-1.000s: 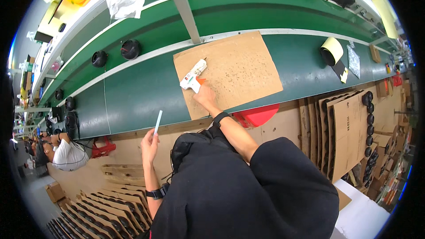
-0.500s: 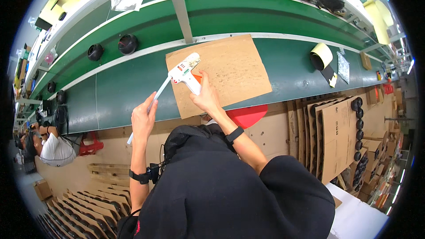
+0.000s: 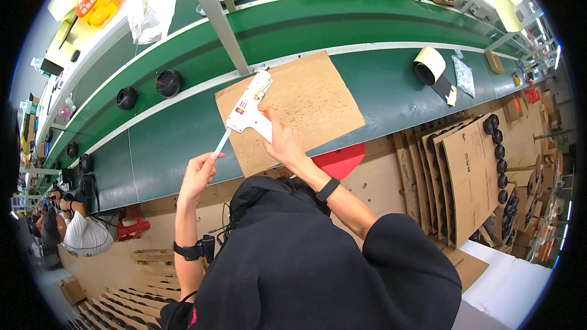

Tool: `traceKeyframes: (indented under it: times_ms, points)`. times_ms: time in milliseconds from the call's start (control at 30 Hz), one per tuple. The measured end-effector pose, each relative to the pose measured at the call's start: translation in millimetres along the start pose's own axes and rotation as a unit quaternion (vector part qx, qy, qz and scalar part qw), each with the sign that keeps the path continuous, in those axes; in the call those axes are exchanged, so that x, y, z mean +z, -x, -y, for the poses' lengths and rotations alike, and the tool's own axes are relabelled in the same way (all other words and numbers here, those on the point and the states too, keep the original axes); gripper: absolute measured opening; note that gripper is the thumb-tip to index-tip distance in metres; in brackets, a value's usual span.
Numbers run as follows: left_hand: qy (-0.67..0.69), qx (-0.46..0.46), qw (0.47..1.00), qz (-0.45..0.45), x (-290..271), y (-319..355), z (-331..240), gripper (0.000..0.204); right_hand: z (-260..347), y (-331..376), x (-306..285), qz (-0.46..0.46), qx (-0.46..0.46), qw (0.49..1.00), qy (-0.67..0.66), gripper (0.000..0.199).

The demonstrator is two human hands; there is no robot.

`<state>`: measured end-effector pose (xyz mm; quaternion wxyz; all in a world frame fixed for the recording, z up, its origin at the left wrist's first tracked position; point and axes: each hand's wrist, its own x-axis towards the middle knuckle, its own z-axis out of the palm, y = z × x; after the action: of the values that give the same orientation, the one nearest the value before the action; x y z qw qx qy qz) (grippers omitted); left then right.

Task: Using a hot glue gun to apply adhesive to circular components on an assembly line.

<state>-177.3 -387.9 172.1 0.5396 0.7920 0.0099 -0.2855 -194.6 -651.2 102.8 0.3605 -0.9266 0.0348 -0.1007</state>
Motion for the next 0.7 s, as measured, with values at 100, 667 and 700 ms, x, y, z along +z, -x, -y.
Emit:
traceKeyframes:
  times_ms: [100,667,700]
  points:
    - [0.138,-0.064,0.986,0.067,-9.8,-6.4,6.4,0.037,-2.8,-0.5,-4.8,0.005,-0.022,1.0,0.002,0.082]
    - [-0.498,0.232,0.801,-0.238,13.3,-33.4,-47.4,0.042,-23.6,-23.8,47.6,0.031,0.098,0.977,-0.186,0.085]
    - [-0.537,0.202,0.792,-0.207,8.6,-33.3,-53.3,0.055,-27.3,-22.4,51.8,0.036,0.096,0.978,-0.184,0.085]
